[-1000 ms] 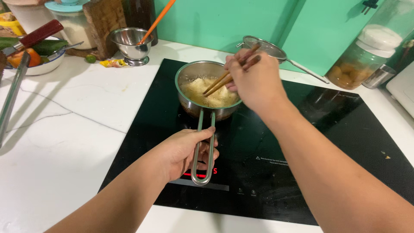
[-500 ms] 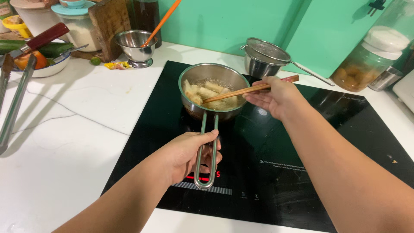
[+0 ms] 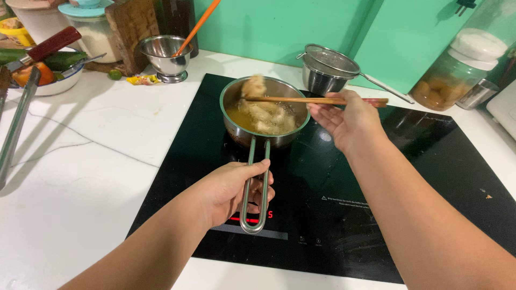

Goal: The person assembles multiple bento boxes by layering rice, sliced vegetables, and toppings in black containers. They use tongs to place shredded carrots and green onions, then cut cooked meat with scissors and place it on the rice. A fried egg is added, and the boxes are arranged on a stainless steel counter.

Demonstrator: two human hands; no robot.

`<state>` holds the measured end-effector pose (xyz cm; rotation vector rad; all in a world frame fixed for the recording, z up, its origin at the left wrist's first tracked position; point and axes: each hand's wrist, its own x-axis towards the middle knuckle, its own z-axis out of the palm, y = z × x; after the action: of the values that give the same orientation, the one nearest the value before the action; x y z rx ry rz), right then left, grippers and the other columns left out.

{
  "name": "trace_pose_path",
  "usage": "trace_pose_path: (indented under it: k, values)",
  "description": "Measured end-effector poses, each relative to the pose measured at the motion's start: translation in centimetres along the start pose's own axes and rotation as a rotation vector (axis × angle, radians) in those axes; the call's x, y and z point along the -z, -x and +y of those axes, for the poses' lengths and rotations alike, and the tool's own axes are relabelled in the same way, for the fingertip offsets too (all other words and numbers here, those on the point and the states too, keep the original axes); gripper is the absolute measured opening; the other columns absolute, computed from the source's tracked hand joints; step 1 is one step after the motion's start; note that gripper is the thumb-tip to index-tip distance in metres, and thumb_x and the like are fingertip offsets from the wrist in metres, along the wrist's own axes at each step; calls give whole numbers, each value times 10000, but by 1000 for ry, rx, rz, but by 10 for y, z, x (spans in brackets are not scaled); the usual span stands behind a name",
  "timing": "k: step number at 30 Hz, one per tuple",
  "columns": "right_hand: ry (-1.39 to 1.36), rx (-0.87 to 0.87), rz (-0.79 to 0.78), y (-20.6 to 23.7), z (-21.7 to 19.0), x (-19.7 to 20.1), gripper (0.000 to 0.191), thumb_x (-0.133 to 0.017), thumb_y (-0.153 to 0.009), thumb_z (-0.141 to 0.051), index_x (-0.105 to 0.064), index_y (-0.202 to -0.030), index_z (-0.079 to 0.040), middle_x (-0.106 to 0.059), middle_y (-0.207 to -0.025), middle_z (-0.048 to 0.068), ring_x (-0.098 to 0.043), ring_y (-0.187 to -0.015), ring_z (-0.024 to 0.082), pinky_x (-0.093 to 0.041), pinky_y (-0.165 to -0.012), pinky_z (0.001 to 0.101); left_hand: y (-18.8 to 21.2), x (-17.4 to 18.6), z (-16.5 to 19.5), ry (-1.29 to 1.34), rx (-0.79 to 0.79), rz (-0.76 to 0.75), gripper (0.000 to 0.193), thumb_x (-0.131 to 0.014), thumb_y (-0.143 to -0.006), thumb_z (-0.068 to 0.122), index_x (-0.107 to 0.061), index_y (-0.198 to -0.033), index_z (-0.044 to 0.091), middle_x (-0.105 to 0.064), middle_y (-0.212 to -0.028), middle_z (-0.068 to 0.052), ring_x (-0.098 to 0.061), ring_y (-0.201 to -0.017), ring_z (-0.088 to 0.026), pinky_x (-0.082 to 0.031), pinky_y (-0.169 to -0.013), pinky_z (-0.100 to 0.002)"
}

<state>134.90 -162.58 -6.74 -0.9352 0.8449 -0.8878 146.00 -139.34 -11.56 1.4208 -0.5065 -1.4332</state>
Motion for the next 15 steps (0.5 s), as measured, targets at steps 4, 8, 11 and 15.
trace_pose_path:
  k: [4, 8, 11, 15]
  values:
    - [-51, 85, 76, 5, -6, 5, 248, -422, -1043, -181, -548, -969, 19, -667, -956, 231, -770, -861, 322, -643, -805, 403, 0, 1, 0, 15, 19, -9, 351, -522, -1020, 443, -631, -881, 139, -707, -715, -48, -673, -653, -150, -523, -669, -324]
    - [180, 357, -14, 19, -14, 3, 183, -505, -1023, -132, -571, -1004, 38, -700, -959, 202, -777, -802, 300, -653, -749, 382, 0, 0, 0, 20, 27, 5, 347, -535, -1013, 446, -635, -886, 139, -711, -726, -48, -676, -663, -156, -520, -667, -327]
    - [342, 550, -161, 26, -17, -10, 236, -527, -1029, -167, -613, -1034, 53, -734, -971, 182, -794, -759, 271, -651, -688, 340, 0, -1, 0, -4, 29, 16, 362, -529, -1014, 460, -640, -892, 139, -709, -731, -45, -679, -672, -152, -523, -676, -327]
    - [640, 638, -240, 19, -18, -44, 226, -560, -1009, -173, -664, -1053, 23, -732, -926, 174, -794, -677, 225, -634, -599, 292, -1, -1, 0, 17, 38, 0, 353, -533, -1011, 454, -639, -896, 138, -716, -738, -45, -678, -675, -157, -529, -702, -342]
